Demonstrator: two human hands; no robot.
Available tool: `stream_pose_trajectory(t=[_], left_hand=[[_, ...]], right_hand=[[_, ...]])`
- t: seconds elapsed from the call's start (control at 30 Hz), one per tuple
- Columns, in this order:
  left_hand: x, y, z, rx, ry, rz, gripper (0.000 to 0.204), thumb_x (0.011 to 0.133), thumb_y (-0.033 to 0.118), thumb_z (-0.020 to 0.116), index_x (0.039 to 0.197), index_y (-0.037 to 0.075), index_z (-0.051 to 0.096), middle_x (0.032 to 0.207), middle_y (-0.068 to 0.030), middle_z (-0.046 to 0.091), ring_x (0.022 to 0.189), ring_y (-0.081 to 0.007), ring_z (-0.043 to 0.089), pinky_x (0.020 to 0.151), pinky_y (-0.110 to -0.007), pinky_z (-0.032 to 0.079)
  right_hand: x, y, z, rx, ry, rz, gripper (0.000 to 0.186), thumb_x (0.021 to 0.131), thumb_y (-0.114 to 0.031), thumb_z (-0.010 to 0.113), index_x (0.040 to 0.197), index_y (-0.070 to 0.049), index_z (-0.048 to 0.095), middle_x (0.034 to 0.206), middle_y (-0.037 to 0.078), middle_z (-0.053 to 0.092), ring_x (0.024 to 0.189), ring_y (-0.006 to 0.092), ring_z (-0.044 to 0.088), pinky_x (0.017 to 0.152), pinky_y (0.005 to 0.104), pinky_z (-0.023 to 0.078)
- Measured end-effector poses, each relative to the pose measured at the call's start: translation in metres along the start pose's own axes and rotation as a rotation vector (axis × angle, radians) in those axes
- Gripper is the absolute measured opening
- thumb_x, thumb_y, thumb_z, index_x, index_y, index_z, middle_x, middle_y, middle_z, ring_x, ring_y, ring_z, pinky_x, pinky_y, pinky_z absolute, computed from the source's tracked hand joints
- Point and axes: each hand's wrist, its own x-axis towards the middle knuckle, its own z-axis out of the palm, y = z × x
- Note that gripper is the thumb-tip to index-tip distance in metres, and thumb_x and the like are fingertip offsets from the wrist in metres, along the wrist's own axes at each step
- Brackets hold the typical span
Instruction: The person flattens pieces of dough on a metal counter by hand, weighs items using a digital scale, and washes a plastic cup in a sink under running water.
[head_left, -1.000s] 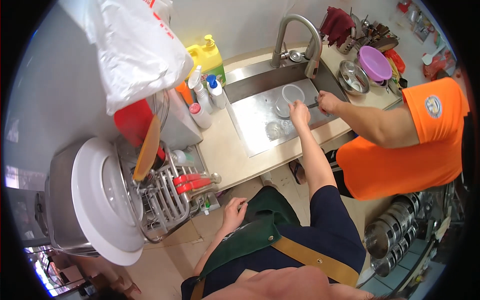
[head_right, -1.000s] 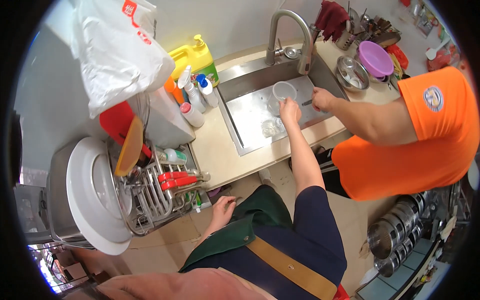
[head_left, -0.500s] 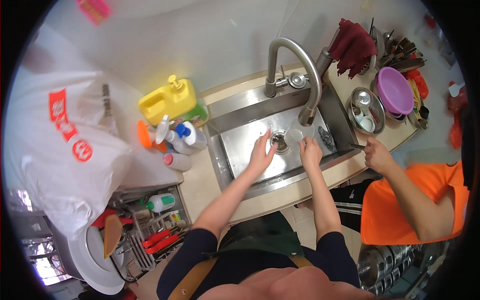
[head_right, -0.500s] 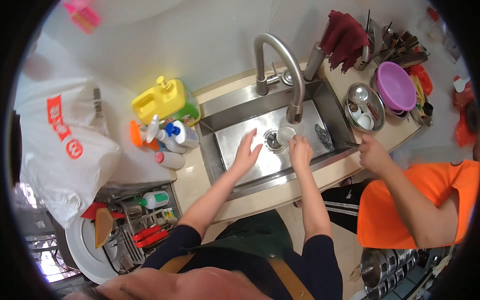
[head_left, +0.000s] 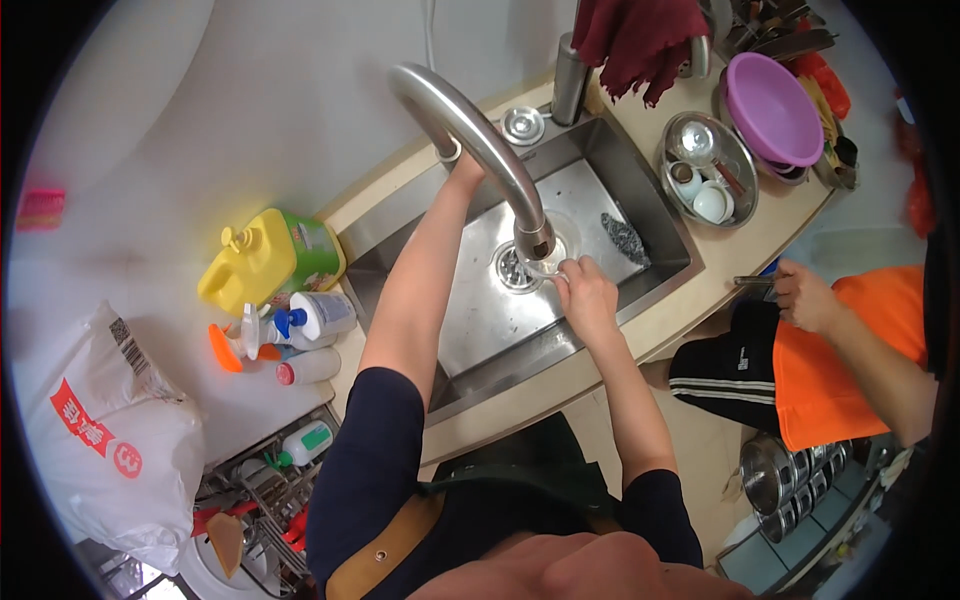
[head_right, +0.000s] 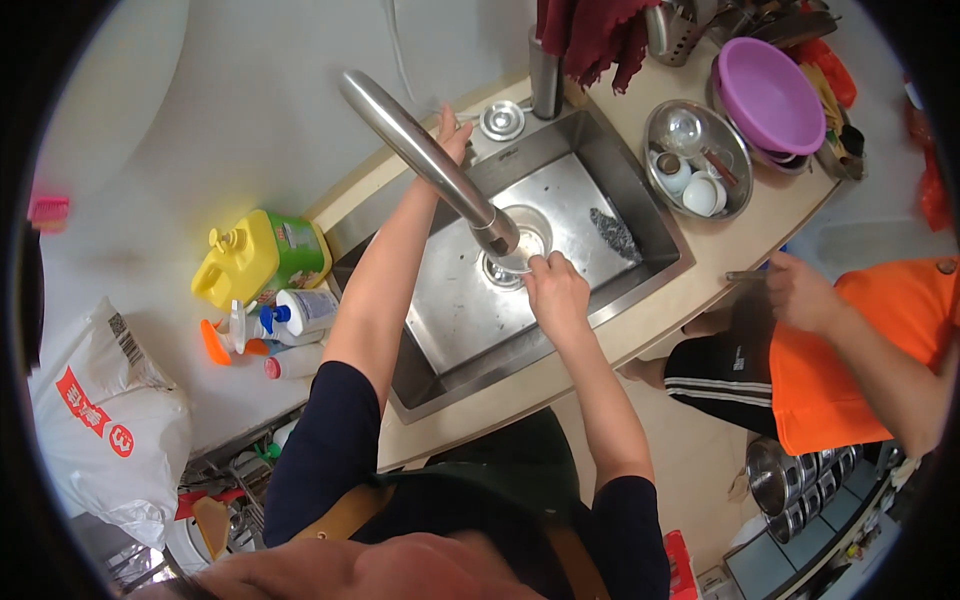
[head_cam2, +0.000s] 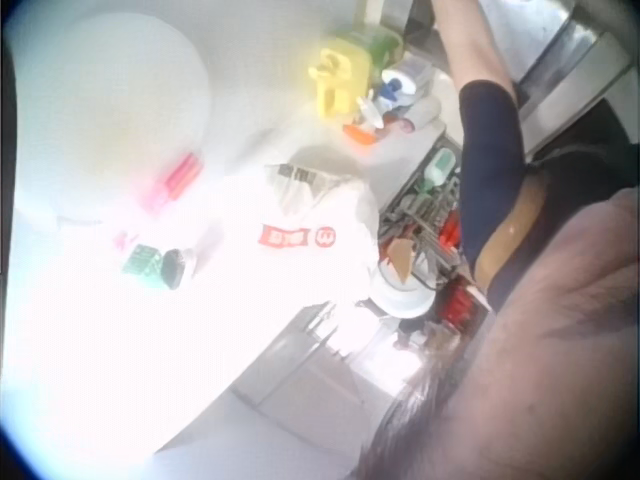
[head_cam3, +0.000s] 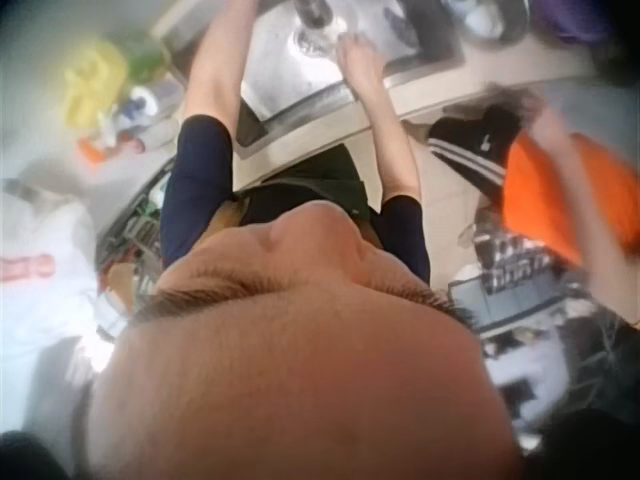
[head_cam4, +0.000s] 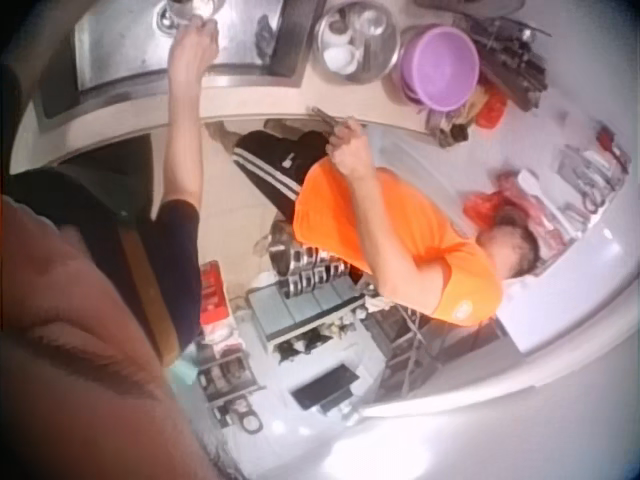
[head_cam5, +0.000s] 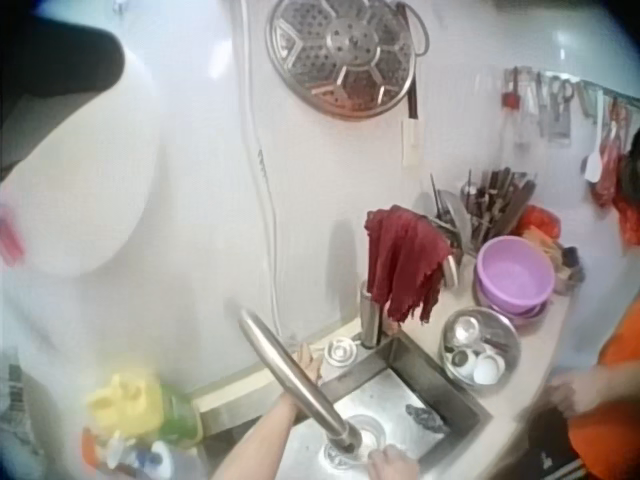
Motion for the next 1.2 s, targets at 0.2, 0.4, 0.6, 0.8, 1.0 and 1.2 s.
stream_pose_trajectory(t=[0.2,0.4,0.6,0.8,1.0,1.2], left_hand=[[0.021,-0.036,-0.007,0.365,0.084,0.096,0.075,0.095,0.046,0.038,0.15,0.011,0.001,0.152,-0.0291,-0.002,0.141,-0.0425,-0.006,0.115,-0.046,0.001],[0.011,-0.025,-0.003,0.275,0.014,0.041,0.075,0.094,0.05,0.037,0.151,0.013,0.004,0.152,-0.0286,0.002,0.14,-0.0459,-0.004,0.115,-0.046,0.002],[-0.058,-0.036,0.003,0.394,0.042,0.25,0.053,0.097,0.03,0.044,0.142,0.005,0.032,0.139,-0.0238,0.042,0.137,-0.0352,0.029,0.112,-0.045,0.022],[-0.123,-0.061,-0.015,0.48,0.154,0.285,0.04,0.096,0.029,0.046,0.124,0.002,0.055,0.127,-0.02,0.055,0.131,-0.0345,0.039,0.111,-0.048,0.025],[-0.153,-0.058,-0.038,0.54,0.198,0.246,0.04,0.095,0.031,0.049,0.12,0.002,0.057,0.124,-0.0172,0.058,0.127,-0.0334,0.046,0.11,-0.047,0.028],[-0.166,-0.056,-0.04,0.536,0.196,0.222,0.038,0.094,0.032,0.051,0.115,0.002,0.06,0.116,-0.0175,0.062,0.117,-0.035,0.053,0.108,-0.047,0.031]], right_hand=[[-0.002,-0.002,0.004,0.029,-0.005,0.001,0.016,0.078,-0.017,0.07,0.087,-0.008,0.061,0.079,0.01,0.056,0.074,0.0291,0.06,0.062,0.039,0.049],[-0.008,0.002,0.014,0.027,-0.014,0.018,0.015,0.078,-0.017,0.069,0.085,-0.008,0.06,0.077,0.011,0.055,0.075,0.0292,0.06,0.063,0.0398,0.05],[-0.016,0.008,0.04,0.049,-0.025,0.032,0.014,0.078,-0.016,0.068,0.085,-0.007,0.06,0.078,0.013,0.055,0.076,0.0317,0.06,0.064,0.0419,0.05],[-0.025,0.015,0.061,0.048,-0.034,0.034,0.014,0.078,-0.016,0.068,0.084,-0.007,0.06,0.078,0.013,0.056,0.076,0.0321,0.06,0.064,0.0424,0.05],[-0.036,0.026,0.076,0.029,-0.031,0.043,0.014,0.078,-0.017,0.068,0.083,-0.007,0.061,0.078,0.014,0.057,0.076,0.0322,0.061,0.065,0.042,0.05],[-0.039,0.031,0.08,0.011,-0.077,0.072,0.014,0.078,-0.018,0.068,0.083,-0.007,0.061,0.079,0.014,0.057,0.076,0.0324,0.061,0.066,0.042,0.05]])
